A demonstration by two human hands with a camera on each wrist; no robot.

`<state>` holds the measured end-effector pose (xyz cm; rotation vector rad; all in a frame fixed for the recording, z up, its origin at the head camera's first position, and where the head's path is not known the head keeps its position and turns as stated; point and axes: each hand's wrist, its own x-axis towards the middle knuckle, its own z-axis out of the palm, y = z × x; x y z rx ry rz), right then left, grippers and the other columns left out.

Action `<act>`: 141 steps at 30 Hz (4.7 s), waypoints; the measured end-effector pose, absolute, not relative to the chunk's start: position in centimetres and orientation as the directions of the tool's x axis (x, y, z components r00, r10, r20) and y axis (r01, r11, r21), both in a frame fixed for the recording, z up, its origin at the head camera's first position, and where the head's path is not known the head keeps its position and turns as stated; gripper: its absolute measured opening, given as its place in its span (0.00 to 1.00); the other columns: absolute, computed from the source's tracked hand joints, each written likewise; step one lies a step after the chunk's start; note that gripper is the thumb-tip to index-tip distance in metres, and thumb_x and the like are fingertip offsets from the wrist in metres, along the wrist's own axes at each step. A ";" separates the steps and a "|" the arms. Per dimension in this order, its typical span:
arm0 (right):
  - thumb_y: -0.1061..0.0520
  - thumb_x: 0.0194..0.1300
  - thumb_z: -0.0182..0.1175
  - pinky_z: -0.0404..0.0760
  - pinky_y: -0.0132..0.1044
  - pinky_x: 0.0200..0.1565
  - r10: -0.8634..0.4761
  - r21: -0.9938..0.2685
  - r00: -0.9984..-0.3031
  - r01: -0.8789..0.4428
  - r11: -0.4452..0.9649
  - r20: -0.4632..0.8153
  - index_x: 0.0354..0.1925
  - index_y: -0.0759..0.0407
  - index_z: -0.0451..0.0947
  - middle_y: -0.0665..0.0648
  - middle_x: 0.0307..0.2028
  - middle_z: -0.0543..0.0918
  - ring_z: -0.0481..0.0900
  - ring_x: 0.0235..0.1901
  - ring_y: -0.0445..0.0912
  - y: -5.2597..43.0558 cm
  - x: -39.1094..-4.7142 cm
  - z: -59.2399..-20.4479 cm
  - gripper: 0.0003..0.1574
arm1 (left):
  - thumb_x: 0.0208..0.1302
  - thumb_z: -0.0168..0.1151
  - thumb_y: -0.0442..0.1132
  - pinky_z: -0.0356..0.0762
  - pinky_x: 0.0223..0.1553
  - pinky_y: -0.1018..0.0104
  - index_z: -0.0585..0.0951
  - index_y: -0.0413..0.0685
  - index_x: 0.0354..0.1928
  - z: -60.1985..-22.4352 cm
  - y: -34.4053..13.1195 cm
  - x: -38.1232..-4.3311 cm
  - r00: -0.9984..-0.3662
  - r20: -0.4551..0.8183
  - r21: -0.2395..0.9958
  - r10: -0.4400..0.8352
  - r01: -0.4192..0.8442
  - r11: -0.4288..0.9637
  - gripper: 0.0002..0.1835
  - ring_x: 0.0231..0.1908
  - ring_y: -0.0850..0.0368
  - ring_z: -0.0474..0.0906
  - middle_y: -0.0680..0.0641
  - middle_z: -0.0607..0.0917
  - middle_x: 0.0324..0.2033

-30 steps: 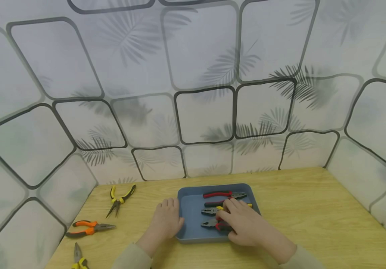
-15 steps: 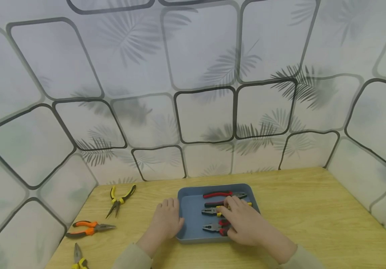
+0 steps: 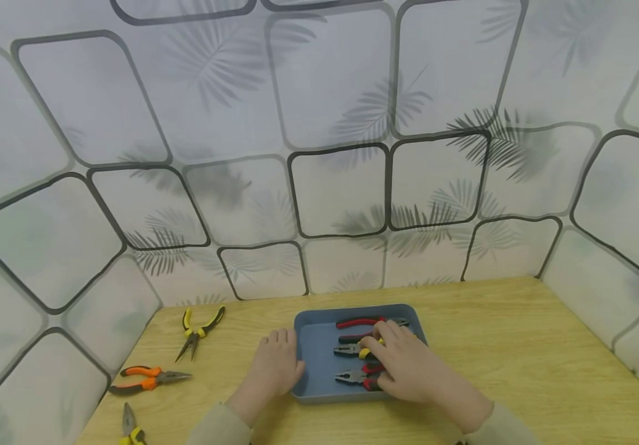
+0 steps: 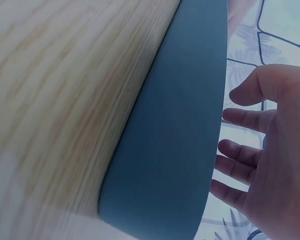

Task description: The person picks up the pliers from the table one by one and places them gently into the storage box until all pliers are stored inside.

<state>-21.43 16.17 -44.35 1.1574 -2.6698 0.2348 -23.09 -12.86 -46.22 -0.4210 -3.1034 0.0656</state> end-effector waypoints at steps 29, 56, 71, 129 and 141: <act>0.53 0.64 0.68 0.70 0.42 0.41 -0.662 0.051 -0.686 -0.682 0.730 0.304 0.60 0.55 0.77 0.55 0.46 0.72 0.65 0.40 0.46 18.6 -23.0 -44.2 0.27 | 0.72 0.60 0.52 0.81 0.60 0.43 0.73 0.35 0.61 -46.3 -12.9 -23.2 -0.962 0.016 -0.044 0.273 0.272 0.961 0.28 0.56 0.40 0.80 0.35 0.81 0.54; 0.46 0.67 0.72 0.70 0.40 0.39 -0.555 0.077 -0.785 -0.557 0.827 0.276 0.61 0.54 0.78 0.55 0.45 0.73 0.67 0.39 0.45 21.0 -24.1 -44.8 0.29 | 0.71 0.60 0.51 0.81 0.59 0.44 0.74 0.34 0.60 -46.4 -13.0 -23.1 -0.959 0.037 -0.050 0.280 0.278 0.959 0.28 0.54 0.40 0.80 0.35 0.82 0.52; 0.49 0.67 0.72 0.72 0.42 0.37 -0.485 0.030 -0.827 -0.498 0.867 0.285 0.61 0.58 0.79 0.55 0.42 0.74 0.68 0.38 0.46 22.3 -24.9 -44.9 0.28 | 0.71 0.58 0.51 0.82 0.58 0.45 0.74 0.34 0.59 -46.7 -13.1 -23.1 -0.959 0.039 -0.038 0.282 0.280 0.959 0.27 0.53 0.41 0.81 0.35 0.82 0.50; 0.58 0.72 0.54 0.79 0.57 0.49 -0.425 -0.202 -0.899 -0.438 0.876 0.107 0.47 0.69 0.77 0.60 0.38 0.77 0.77 0.41 0.55 23.4 -26.3 -46.5 0.14 | 0.71 0.61 0.51 0.81 0.61 0.43 0.74 0.33 0.61 -46.3 -12.9 -23.3 -0.961 0.023 -0.035 0.275 0.274 0.961 0.29 0.57 0.38 0.81 0.33 0.82 0.55; 0.61 0.73 0.56 0.80 0.53 0.43 -0.456 -0.060 -0.875 -0.470 0.881 0.160 0.45 0.73 0.74 0.61 0.34 0.73 0.74 0.36 0.53 22.8 -25.8 -47.3 0.12 | 0.71 0.61 0.53 0.80 0.62 0.43 0.74 0.33 0.61 -46.7 -12.9 -23.3 -0.960 0.007 -0.046 0.278 0.278 0.960 0.30 0.56 0.38 0.80 0.34 0.82 0.54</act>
